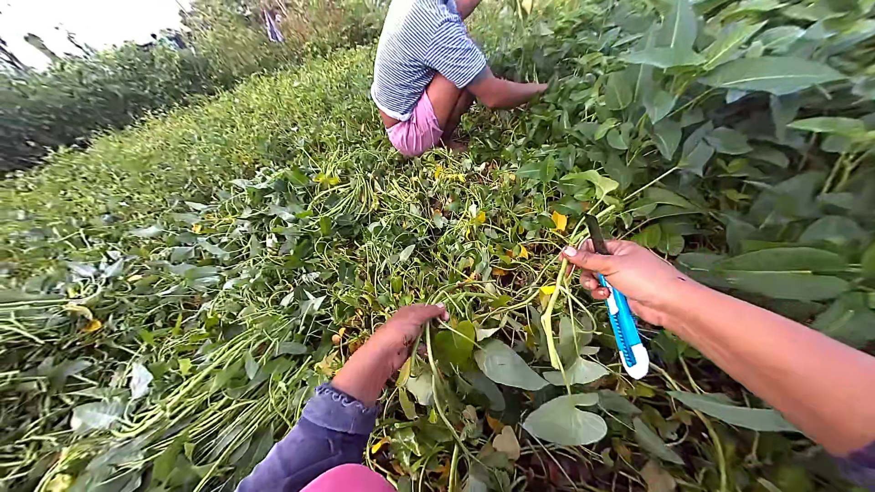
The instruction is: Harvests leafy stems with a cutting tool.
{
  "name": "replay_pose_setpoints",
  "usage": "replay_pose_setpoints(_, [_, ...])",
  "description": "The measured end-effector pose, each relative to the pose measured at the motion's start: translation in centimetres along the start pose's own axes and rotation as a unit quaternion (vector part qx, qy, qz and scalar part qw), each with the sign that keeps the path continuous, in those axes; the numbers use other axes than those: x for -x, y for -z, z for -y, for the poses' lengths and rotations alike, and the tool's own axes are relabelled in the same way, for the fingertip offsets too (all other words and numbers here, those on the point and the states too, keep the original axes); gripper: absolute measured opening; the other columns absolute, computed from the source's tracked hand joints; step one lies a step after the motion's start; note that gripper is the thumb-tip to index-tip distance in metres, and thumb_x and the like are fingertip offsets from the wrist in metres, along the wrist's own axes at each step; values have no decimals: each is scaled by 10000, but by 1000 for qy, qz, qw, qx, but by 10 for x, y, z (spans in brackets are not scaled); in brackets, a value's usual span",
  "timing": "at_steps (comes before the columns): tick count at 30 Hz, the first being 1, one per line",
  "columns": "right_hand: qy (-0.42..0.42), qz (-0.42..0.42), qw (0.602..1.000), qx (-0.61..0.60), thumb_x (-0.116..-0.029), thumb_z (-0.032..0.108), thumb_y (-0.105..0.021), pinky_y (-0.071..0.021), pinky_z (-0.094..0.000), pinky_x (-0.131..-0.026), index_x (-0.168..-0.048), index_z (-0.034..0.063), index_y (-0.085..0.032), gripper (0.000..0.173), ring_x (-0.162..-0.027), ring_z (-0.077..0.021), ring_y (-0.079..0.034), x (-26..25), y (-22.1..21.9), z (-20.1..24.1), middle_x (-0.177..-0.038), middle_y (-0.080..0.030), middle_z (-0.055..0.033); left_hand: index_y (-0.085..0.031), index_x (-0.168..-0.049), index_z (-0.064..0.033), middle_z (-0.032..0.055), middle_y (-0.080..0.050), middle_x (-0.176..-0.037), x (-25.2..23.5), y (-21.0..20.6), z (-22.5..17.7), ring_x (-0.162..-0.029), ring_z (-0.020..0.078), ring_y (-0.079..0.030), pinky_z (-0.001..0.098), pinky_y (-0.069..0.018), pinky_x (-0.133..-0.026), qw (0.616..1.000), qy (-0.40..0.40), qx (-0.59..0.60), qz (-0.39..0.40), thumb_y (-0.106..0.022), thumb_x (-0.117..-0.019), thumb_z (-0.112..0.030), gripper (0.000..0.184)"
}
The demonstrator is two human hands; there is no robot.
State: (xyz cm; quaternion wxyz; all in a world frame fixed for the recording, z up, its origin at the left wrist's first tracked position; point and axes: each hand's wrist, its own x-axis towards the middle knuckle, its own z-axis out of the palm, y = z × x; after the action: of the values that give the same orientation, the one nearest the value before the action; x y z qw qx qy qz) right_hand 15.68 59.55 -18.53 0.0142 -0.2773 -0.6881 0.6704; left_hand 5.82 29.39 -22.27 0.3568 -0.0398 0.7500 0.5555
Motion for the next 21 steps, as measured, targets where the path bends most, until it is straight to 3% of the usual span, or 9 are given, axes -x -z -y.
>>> replay_pose_setpoints(3, [-4,18,1000,-1,-1040,251,-593,-371,-166,-417,-972,75,-577,189,-468,-35,-461,4,-14,3,-717,-622,-5,-656,-1026,-89,36,-622,-835,4,-5,-5,-630,107,-573,231,-467,-525,1000,8,19,-1,-551,-1054,-287,226])
replay_pose_setpoints(7, [-2,14,1000,15,-1030,225,-632,-390,-193,-427,-1027,36,-584,195,-447,-49,-483,4,-57,-7,-655,-638,-27,-670,-1073,-109,10,-648,-861,8,-21,-7,-652,87,-594,229,-497,-563,995,-8,4,102,-475,-1077,-423,369])
replay_pose_setpoints(9, [-22,34,999,20,-1041,235,-622,-409,-212,-453,-1065,30,-588,209,-471,-62,-508,7,-81,-19,-695,-668,-42,-673,-1126,-125,8,-659,-887,8,-29,-6,-692,83,-611,236,-512,-597,991,-15,-12,133,-522,-1048,-470,385])
replay_pose_setpoints(12, [-25,112,993,31,-1047,233,-605,-413,-206,-473,-1122,58,-573,193,-501,-69,-522,12,-94,-24,-768,-683,-41,-669,-1158,-104,20,-677,-884,7,-32,-6,-659,61,-609,202,-501,-555,990,-25,-22,136,-634,-1013,-284,235])
replay_pose_setpoints(15, [41,131,987,86,-1046,213,-605,-478,-256,-515,-1310,76,-570,299,-567,-113,-546,16,-71,-21,-963,-657,-61,-669,-1061,-98,16,-656,-834,7,-19,-4,-613,61,-585,196,-492,-531,994,-7,25,111,-582,-1030,-209,144])
replay_pose_setpoints(19, [113,4,986,123,-1066,204,-569,-499,-278,-506,-1046,60,-653,167,-525,-117,-565,8,-44,-47,-845,-691,-54,-662,-1002,-97,26,-634,-820,14,0,-10,-633,82,-599,219,-517,-535,990,-3,73,117,-568,-1040,-194,141])
replay_pose_setpoints(21, [162,-21,969,183,-1049,204,-600,-546,-359,-605,-1025,62,-682,165,-614,-151,-612,3,-38,-56,-867,-680,-65,-657,-959,-111,-1,-629,-769,20,10,-15,-590,34,-578,175,-495,-505,981,-32,62,182,-512,-1049,-193,189])
